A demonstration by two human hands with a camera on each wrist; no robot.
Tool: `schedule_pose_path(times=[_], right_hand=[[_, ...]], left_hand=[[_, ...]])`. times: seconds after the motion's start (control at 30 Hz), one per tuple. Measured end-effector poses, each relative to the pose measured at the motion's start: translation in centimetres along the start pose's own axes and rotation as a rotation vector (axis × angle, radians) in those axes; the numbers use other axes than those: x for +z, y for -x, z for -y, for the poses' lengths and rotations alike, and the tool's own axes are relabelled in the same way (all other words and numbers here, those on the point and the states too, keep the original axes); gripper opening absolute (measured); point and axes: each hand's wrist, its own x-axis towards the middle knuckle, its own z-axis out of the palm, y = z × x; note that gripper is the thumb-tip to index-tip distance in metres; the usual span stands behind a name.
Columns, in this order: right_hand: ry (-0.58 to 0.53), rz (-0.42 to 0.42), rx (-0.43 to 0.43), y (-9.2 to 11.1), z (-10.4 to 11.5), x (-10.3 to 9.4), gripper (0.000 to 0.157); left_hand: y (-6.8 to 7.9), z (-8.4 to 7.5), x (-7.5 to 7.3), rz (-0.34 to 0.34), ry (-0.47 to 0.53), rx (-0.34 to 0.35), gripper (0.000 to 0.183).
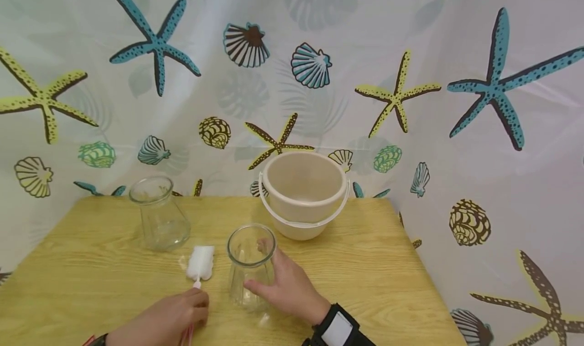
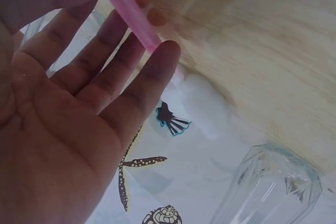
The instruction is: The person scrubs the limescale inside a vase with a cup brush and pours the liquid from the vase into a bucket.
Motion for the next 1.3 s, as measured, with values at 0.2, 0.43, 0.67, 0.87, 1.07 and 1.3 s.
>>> schedule_pose_path(times=[0.2,0.43,0.67,0.87,1.07,1.3], right_hand=[[0.010,-0.002,-0.008,0.2,-0.1,0.0,0.075],[-0.002,-0.011,-0.003,0.2,-0.3,0.2,0.075],[-0.005,-0.004,0.021,0.2,-0.3,0.3,0.074],[0.010,-0.012,-0.005,0.2,-0.3,0.3,0.075],[0.024,-0.016,-0.015,0.1,-0.2,0.3,0.076],[0.028,-0.014,-0.016,0.2,-0.1,0.3,0.075]], left_hand=[[-0.1,0.4,0.3,-0.057,-0.026,0.056,0.031],[-0.3,0.7,0.7,-0.074,-0.057,0.070,0.013],[-0.3,0.8,1.1,-0.095,-0.083,0.049,0.024],[-0.7,0.7,0.9,-0.174,-0.125,0.092,0.016],[-0.9,0.3,-0.3,-0.316,-0.192,0.134,0.018],[-1.2,-0.1,-2.3,-0.491,-0.148,0.118,0.013]])
